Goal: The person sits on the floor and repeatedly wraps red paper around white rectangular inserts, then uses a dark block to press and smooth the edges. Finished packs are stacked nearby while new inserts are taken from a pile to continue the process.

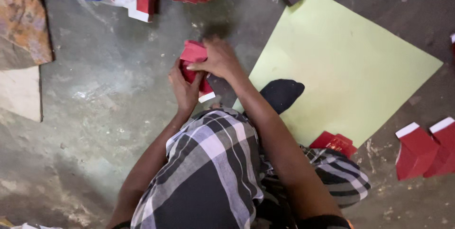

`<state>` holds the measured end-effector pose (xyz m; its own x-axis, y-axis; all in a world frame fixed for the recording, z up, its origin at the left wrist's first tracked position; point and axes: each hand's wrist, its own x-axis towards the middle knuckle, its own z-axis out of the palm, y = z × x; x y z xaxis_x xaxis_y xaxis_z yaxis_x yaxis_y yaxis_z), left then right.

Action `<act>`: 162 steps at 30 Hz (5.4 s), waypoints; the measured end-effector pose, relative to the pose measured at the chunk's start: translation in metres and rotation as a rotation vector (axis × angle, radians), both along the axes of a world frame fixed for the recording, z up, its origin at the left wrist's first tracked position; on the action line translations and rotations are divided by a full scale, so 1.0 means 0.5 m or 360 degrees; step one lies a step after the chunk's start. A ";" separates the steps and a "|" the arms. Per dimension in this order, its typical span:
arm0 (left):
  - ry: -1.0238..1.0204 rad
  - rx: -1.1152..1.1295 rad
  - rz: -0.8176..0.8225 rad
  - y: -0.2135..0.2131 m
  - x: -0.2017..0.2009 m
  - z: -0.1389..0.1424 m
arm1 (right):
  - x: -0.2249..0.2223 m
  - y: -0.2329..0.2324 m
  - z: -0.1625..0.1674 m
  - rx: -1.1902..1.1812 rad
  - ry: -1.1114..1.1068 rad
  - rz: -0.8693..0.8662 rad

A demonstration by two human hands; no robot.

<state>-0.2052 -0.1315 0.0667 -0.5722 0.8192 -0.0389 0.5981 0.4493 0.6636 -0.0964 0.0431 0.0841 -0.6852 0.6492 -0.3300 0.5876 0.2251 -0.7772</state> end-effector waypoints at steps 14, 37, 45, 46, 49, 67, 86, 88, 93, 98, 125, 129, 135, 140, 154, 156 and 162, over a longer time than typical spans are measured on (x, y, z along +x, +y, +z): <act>-0.0839 -0.0627 -0.1754 0.366 0.181 0.236 | 0.466 -0.112 0.174 -0.0481 0.0950 -0.1436; -0.0514 -0.0155 -0.1973 0.284 0.461 0.057 | 0.621 -0.188 -0.017 0.0398 0.0605 -0.1571; 0.0361 0.0088 -0.2134 0.293 0.510 0.120 | 0.635 -0.221 0.078 0.0659 -0.0579 -0.1299; -0.0030 -0.0318 -0.1982 0.297 0.526 0.142 | 0.637 -0.215 0.113 0.0652 -0.0234 -0.1754; -0.1222 -0.1080 -0.1647 0.275 0.550 0.211 | 0.646 -0.208 0.204 0.0430 0.0424 -0.2120; -0.1510 -0.1312 -0.1559 0.294 0.513 0.265 | 0.708 -0.270 0.166 0.0053 0.0287 -0.2127; -0.1513 -0.0204 -0.1153 0.255 0.461 -0.040 | 0.612 -0.206 -0.089 0.0319 0.0801 -0.1624; -0.1477 -0.0258 -0.1088 0.254 0.476 -0.059 | 0.605 -0.219 -0.099 0.0399 0.0941 -0.2025; -0.1585 -0.0094 -0.1087 0.258 0.483 -0.047 | 0.596 -0.222 -0.016 0.0233 0.0332 -0.1437; -0.0918 0.0029 -0.1248 0.253 0.474 -0.007 | 0.621 -0.181 0.067 0.0387 -0.0930 -0.0385; -0.0451 -0.0245 -0.2030 0.275 0.526 0.072 | 0.669 -0.133 -0.098 -0.1185 0.1098 -0.2593; -0.0689 -0.0471 -0.1764 0.300 0.544 0.082 | 0.620 -0.151 -0.007 -0.0706 0.0721 -0.2583; -0.0491 -0.0268 -0.1400 0.334 0.496 0.041 | 0.543 -0.261 0.149 -0.0288 0.0854 -0.1731; -0.0868 -0.0134 -0.1710 0.294 0.418 0.001 | 0.628 -0.272 0.019 0.1189 -0.0401 -0.1172; -0.1311 -0.0093 -0.0980 0.311 0.520 -0.087 | 0.608 -0.147 -0.104 0.0307 0.0604 -0.1591; -0.1441 -0.0176 -0.0963 0.319 0.523 -0.096 | 0.619 -0.145 -0.087 0.0756 0.0115 -0.1583; -0.1514 -0.0267 -0.0948 0.330 0.504 -0.043 | 0.652 -0.095 -0.018 0.0413 0.0294 -0.1431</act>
